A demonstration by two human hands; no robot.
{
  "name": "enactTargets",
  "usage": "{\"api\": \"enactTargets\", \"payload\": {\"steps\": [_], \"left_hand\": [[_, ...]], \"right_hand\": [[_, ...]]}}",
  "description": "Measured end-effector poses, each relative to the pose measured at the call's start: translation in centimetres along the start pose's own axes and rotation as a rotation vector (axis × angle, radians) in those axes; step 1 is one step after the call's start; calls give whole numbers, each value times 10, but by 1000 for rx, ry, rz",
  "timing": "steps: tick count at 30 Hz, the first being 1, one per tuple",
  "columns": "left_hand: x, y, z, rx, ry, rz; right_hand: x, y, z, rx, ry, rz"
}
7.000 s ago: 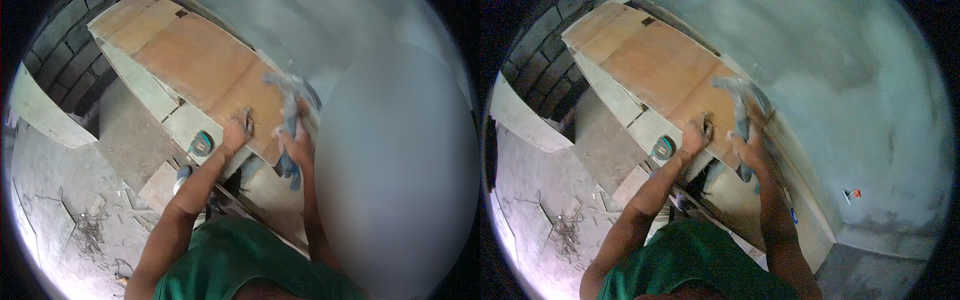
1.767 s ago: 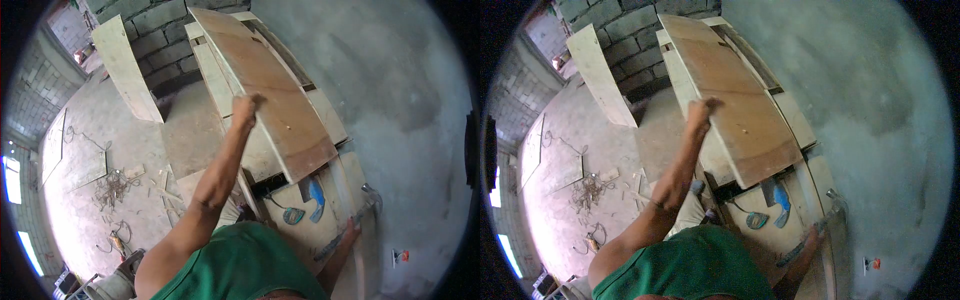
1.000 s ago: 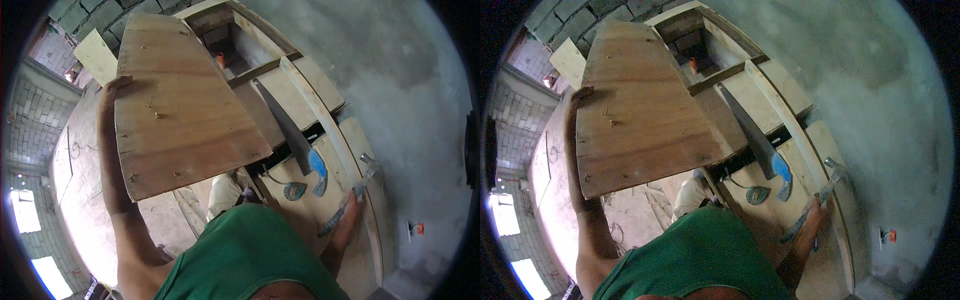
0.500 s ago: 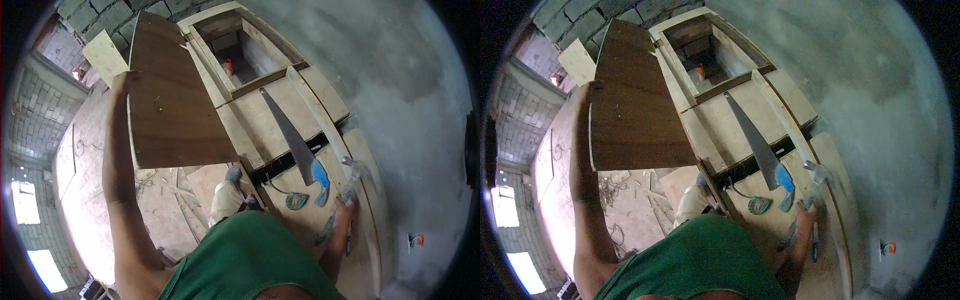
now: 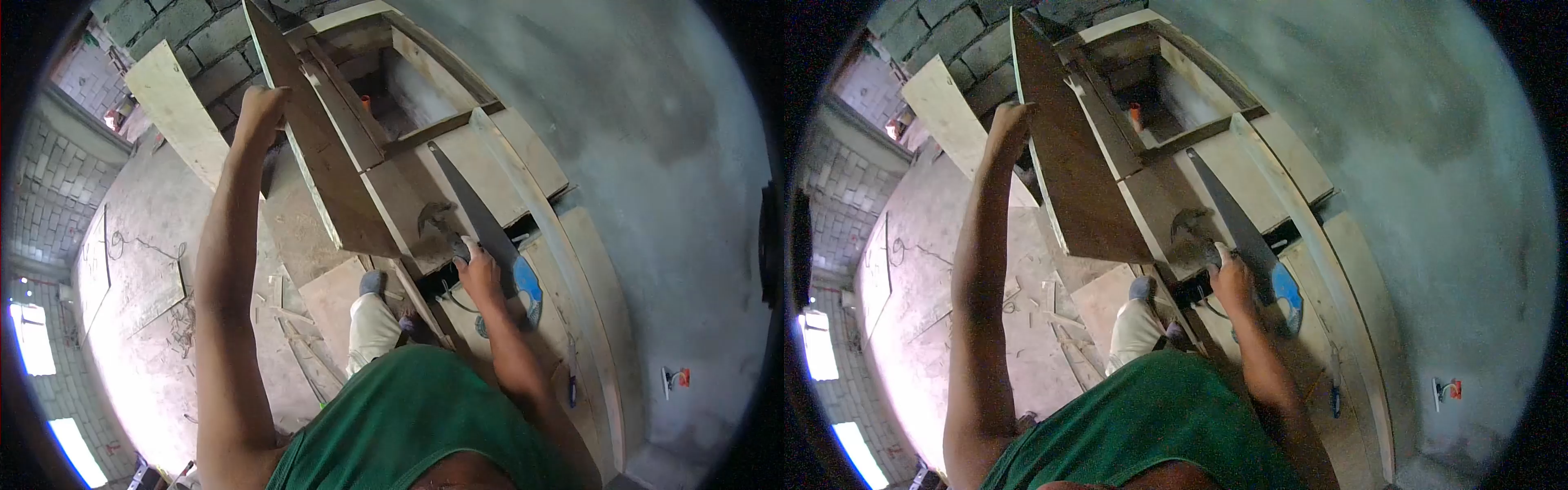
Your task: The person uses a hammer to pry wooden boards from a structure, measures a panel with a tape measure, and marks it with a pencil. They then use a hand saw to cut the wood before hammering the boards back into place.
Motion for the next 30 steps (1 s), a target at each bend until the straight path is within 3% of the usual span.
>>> {"api": "enactTargets", "payload": {"steps": [3,7,10,12,17,22,24,26,28,30], "left_hand": [[-16,7,-12,41,-31,11],[-30,45,1,67,-51,-131],[-37,39,5,-48,-96,-238],[-43,53,20,-89,-59,-268],[-60,92,51,-171,-67,-458],[-89,93,49,-377,-181,-323],[-103,115,43,-288,-106,-295],[-112,125,33,-326,-148,-300],[-125,141,28,-326,-183,-257],[-132,143,27,-333,-206,-264]], "right_hand": [[35,-14,20,-18,-169,-142],[42,-18,24,35,-128,-91],[50,-23,22,22,-151,-65],[42,-13,20,-59,-276,-176],[37,-14,29,119,8,-18],[11,36,20,121,-2,-114],[10,75,11,-116,71,79],[15,129,-4,-453,299,190],[23,174,-26,-548,411,-97],[57,185,-34,-566,398,-102]]}}
Point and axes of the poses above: each hand's wrist, its own z-axis towards the middle knuckle, its own x-axis out of the palm, y = z × x, the point moved 4 cm from there along z, towards the middle knuckle, and after that the axes turned 14 degrees about x, right-handed, at the moved point
